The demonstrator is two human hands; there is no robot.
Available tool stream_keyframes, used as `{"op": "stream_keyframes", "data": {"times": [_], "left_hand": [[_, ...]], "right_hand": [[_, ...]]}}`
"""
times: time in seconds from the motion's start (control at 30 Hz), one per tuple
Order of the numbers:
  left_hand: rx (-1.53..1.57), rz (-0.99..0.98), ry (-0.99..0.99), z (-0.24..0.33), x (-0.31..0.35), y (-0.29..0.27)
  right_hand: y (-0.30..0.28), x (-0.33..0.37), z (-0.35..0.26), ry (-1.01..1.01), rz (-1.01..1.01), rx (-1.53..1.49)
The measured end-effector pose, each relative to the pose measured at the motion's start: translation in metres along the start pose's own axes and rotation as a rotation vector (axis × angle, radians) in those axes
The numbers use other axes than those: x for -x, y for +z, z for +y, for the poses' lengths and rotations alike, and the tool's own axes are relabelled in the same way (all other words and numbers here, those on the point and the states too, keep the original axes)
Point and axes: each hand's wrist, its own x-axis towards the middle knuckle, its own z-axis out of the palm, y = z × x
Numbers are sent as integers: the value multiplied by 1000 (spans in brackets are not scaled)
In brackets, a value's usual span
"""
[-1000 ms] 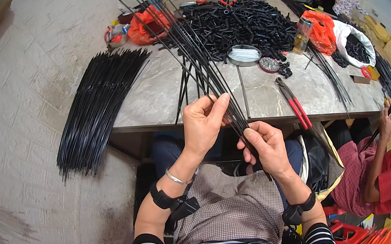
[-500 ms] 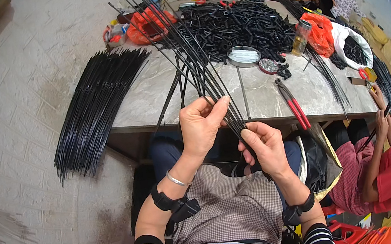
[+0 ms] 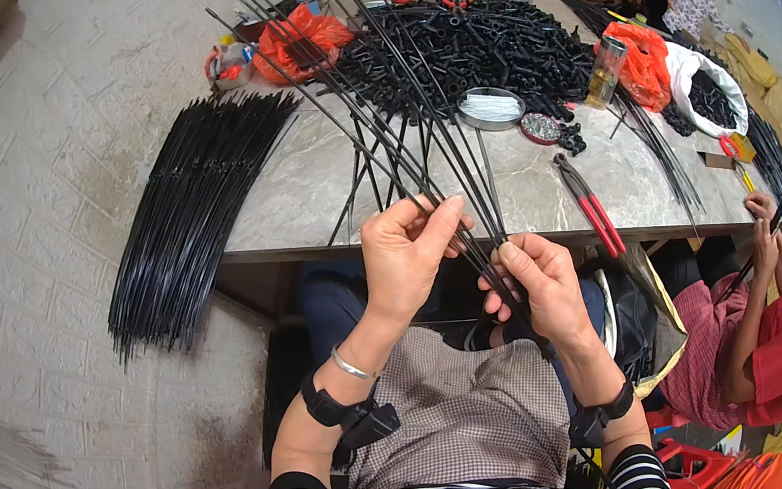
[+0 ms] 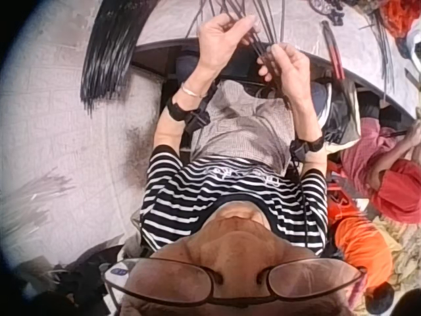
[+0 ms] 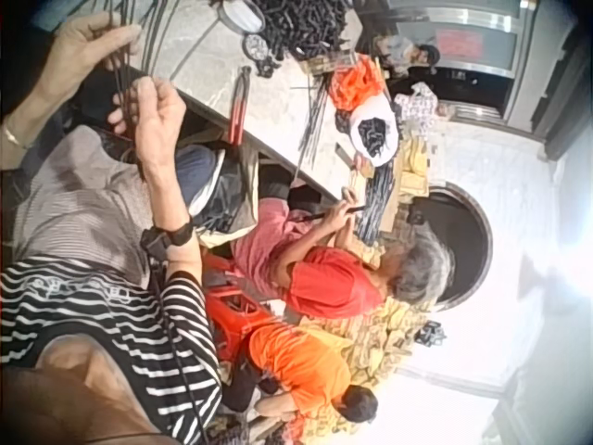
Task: Assembling small plastic components onto black rods and securing them.
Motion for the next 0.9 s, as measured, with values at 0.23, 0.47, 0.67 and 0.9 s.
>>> {"op": "stream_keyframes", "data": {"times": [0.23, 0.47, 0.67, 0.9], "left_hand": [[-14, 6, 6, 1, 2, 1], [-1, 33, 9, 7, 12, 4], [-4, 31, 27, 12, 15, 4], [31, 13, 13, 8, 15, 9]], "right_hand": [[-2, 3, -2, -6, -52, 22], [-9, 5, -2, 2, -33, -25], [-15, 8, -1, 19, -52, -56], [-17, 14, 1, -8, -67, -43]]}}
